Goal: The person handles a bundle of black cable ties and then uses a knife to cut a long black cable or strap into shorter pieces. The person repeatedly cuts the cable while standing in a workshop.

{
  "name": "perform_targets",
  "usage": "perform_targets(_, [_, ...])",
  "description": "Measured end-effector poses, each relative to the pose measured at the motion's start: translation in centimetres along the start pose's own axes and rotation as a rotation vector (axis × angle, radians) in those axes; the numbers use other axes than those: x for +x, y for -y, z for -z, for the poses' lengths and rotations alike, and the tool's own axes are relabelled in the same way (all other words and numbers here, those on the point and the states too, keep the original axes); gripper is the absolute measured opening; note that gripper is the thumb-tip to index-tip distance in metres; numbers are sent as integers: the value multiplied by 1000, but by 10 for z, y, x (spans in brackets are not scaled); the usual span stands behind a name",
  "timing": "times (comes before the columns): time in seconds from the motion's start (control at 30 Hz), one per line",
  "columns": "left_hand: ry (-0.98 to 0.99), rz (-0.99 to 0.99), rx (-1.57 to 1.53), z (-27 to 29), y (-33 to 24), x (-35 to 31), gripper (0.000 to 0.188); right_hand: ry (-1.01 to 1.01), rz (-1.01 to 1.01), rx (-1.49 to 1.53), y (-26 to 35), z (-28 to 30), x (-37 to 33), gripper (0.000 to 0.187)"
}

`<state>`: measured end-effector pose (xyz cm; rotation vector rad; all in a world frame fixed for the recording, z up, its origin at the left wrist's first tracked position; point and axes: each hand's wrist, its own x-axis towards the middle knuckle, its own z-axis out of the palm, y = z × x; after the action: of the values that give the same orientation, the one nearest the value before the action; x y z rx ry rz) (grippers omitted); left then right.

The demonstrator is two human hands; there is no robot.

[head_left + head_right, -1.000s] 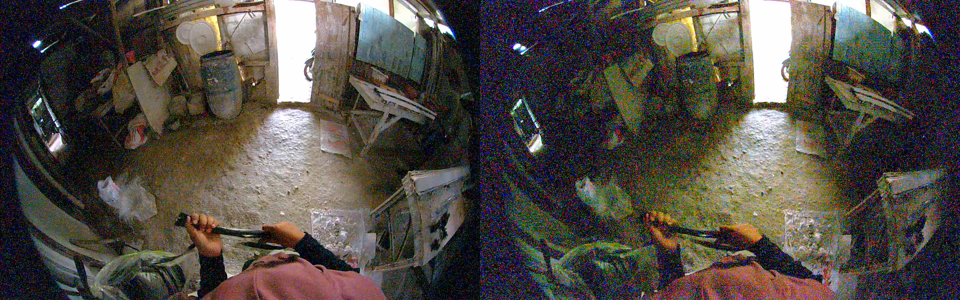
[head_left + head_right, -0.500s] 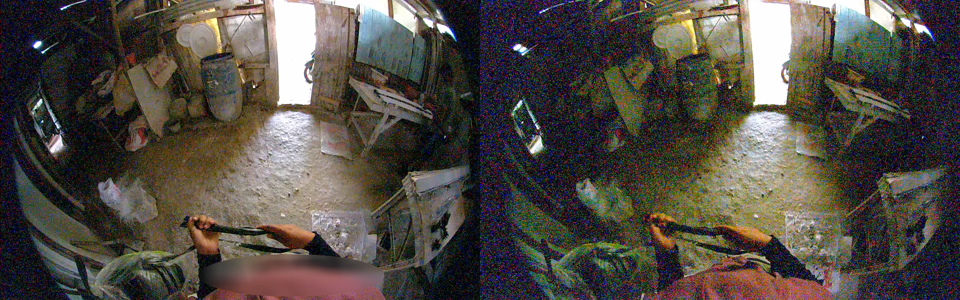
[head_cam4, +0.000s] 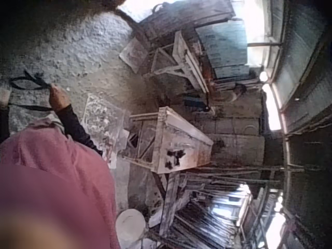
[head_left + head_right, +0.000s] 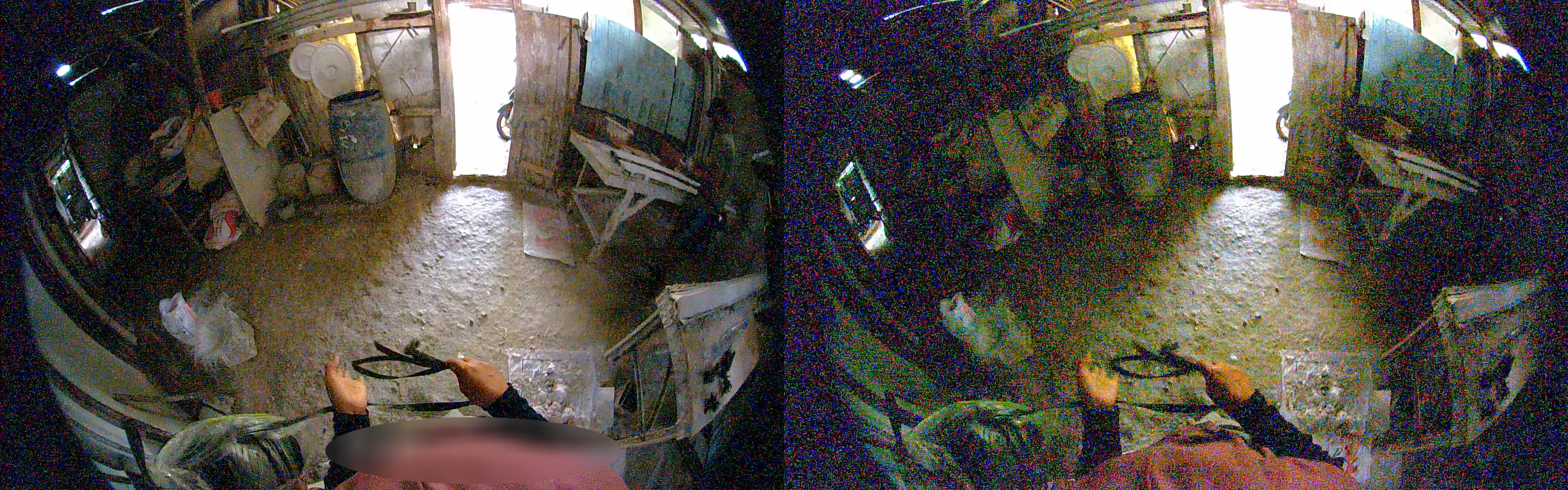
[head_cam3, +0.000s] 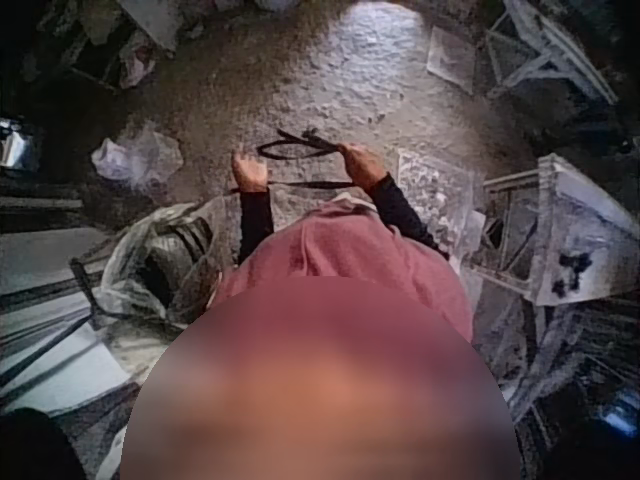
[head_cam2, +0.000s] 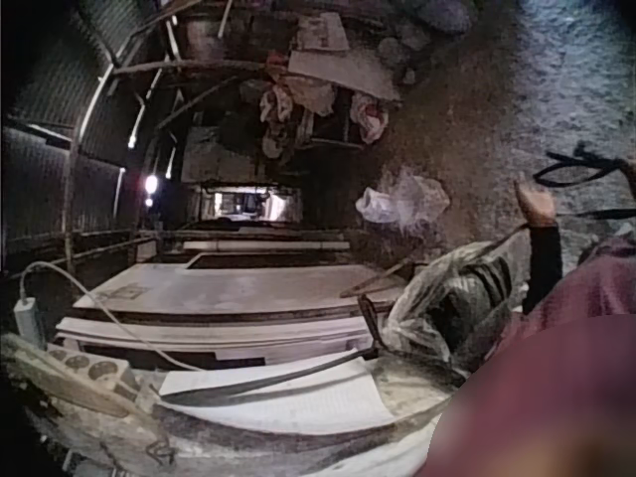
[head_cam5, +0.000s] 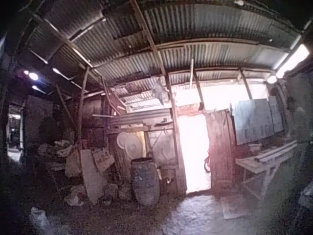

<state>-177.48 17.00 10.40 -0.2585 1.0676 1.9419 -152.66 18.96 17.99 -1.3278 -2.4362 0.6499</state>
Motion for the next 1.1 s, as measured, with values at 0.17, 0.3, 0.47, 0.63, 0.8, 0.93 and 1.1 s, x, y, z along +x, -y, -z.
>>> perform_targets(0.17, [596, -544, 493, -11, 10, -22, 80, 60, -38, -235, -1, -2, -6, 18])
perform_targets(0.3, [1280, -381, 1345, -23, 30, -51, 83, 75, 113, -240, -1, -8, -6, 15])
perform_targets(0.47, [1372, -610, 1555, -16, 50, -71, 85, 44, 335, -32, 6, -9, -2, 15])
perform_targets(0.63, [1446, -793, 1742, -10, 64, -47, 78, 136, 292, -69, 12, -8, -5, 18])
perform_targets(0.8, [1335, -732, 1639, -5, 63, -41, 60, 116, 397, 3, 15, -6, 0, 16])
perform_targets(0.93, [1314, -464, 1454, -16, 46, -52, 48, 138, 245, 81, 30, 6, 1, 19])
perform_targets(1.1, [1233, -402, 1120, -31, 27, -69, 39, -23, -7, 321, 47, 24, -3, 27])
